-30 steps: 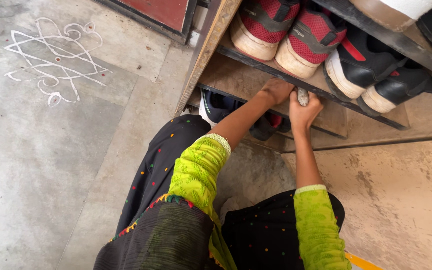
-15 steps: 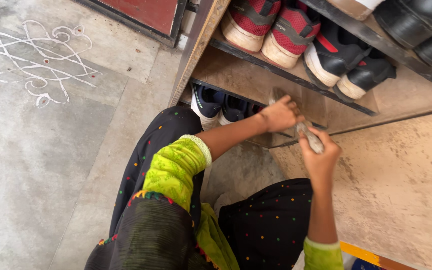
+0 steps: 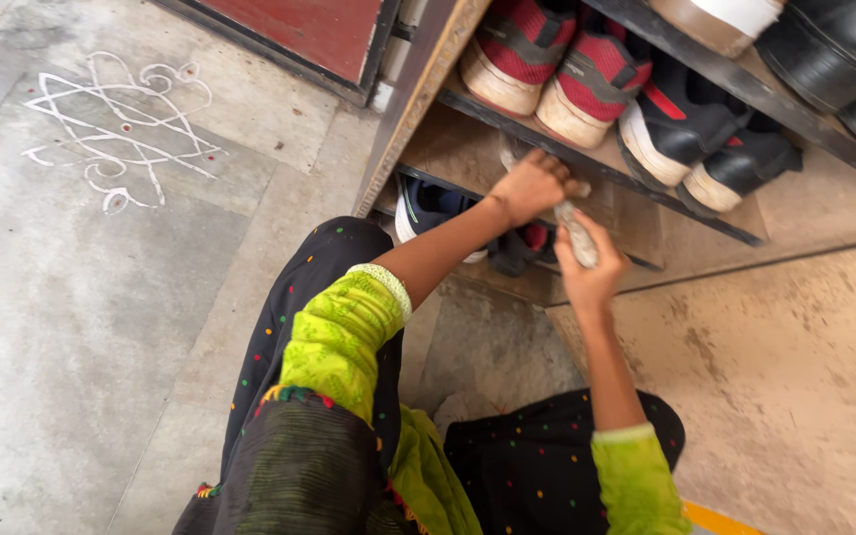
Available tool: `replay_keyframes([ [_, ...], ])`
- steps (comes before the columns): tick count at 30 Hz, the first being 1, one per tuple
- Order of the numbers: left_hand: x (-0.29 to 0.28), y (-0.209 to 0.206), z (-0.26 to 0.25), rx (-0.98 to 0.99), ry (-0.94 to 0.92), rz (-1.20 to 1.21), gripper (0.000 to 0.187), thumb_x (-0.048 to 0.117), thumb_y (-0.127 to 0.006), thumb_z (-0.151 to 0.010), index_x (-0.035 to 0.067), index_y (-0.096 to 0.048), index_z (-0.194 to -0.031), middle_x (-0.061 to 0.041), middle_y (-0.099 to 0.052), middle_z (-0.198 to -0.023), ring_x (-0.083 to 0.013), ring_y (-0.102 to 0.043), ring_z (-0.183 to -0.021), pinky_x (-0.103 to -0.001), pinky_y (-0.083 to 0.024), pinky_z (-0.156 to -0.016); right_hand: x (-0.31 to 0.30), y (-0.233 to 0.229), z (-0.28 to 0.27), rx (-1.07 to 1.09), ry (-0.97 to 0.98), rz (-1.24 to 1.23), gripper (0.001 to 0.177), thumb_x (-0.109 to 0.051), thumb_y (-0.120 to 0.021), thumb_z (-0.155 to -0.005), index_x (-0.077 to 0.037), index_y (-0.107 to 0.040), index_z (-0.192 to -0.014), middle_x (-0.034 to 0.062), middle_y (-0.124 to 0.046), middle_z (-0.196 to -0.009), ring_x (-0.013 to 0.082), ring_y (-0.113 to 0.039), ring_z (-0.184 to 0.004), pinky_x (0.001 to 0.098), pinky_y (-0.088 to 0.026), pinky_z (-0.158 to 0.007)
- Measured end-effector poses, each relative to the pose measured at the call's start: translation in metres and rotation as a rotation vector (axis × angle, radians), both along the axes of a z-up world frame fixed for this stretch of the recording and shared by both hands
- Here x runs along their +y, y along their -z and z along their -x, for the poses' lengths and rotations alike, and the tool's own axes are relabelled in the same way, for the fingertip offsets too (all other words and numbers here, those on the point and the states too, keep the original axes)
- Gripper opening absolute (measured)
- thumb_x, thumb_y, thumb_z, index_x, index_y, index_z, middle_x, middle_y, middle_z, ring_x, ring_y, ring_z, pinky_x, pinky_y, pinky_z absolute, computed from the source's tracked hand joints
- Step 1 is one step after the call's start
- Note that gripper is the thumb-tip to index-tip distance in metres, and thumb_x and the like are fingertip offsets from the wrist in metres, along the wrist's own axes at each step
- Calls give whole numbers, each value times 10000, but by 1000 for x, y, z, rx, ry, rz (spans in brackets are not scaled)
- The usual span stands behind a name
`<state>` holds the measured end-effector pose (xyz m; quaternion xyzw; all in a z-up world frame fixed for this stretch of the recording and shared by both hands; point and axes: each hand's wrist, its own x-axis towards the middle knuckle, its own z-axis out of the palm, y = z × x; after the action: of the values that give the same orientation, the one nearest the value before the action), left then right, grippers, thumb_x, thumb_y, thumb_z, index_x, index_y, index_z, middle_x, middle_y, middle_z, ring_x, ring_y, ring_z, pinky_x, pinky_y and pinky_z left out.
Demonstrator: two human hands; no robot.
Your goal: The person sits on the floor and cleans a pair of black sneakers using a cloth and a brush. They wipe the exterior and interior of the shoes, then brush the inside of the shoe rack before placing the shoes back on the shelf.
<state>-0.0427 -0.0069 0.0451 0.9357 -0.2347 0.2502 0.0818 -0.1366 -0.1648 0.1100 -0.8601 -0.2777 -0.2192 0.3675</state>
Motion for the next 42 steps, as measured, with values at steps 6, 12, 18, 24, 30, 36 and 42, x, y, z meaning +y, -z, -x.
replay_keyframes([
  [6, 22, 60, -76, 396, -117, 11, 319, 246, -573, -971, 126, -710, -1233, -133, -700, -1298, -272, -641, -1256, -446, -480, -1046, 52, 45, -71, -101, -73, -21, 284, -60, -772, -922, 18, -719, -1190, 209, -767, -1059, 272, -777, -980, 358, -584, -869],
  [12, 7, 96, -121, 334, -148, 233, 348, 244, -573, -936, 91, -699, -1222, -164, -651, -1323, -328, -604, -1246, -496, -467, -1026, 52, 68, -123, 22, 72, 20, 226, -71, -791, -858, 38, -729, -1046, 238, -738, -891, 290, -764, -835, 371, -576, -775],
  [18, -10, 83, -113, 382, -136, 308, 370, 281, -604, -913, 93, -680, -1223, -164, -646, -1310, -345, -589, -1248, -532, -439, -1032, 32, 67, -126, 1, -28, -70, 273, -55, -762, -876, 66, -684, -1107, 211, -771, -1014, 264, -771, -917, 364, -573, -834],
  [24, 2, 44, -70, 362, 36, 344, 443, 259, -701, -867, 88, -651, -1272, -190, -664, -1271, -339, -621, -1202, -488, -460, -1025, 28, 43, -93, 47, 28, -34, 266, -64, -763, -862, 47, -705, -1097, 201, -763, -1000, 260, -764, -916, 363, -579, -849],
  [30, 8, 9, -24, 296, 141, 298, 594, 268, -779, -796, 133, -592, -1343, -153, -648, -1262, -325, -616, -1198, -501, -437, -1073, 19, 3, -57, 88, 73, 48, 235, -88, -779, -859, 31, -728, -1056, 184, -764, -909, 202, -743, -773, 334, -572, -695],
  [36, -4, -3, 11, 128, 222, 209, 567, 294, -794, -785, 122, -567, -1275, -154, -585, -1320, -344, -565, -1249, -511, -448, -1008, -4, -55, -17, 246, 95, 116, 222, -98, -776, -865, 18, -754, -1053, 141, -754, -847, 133, -670, -708, 288, -505, -617],
  [42, -3, -17, 32, 49, 271, 72, 419, 298, -713, -874, 132, -586, -1236, -108, -663, -1166, -293, -631, -1114, -471, -465, -955, -16, -89, 15, 384, 116, 134, 226, -32, -759, -837, 21, -760, -1057, 143, -756, -856, 148, -665, -654, 276, -467, -528],
])
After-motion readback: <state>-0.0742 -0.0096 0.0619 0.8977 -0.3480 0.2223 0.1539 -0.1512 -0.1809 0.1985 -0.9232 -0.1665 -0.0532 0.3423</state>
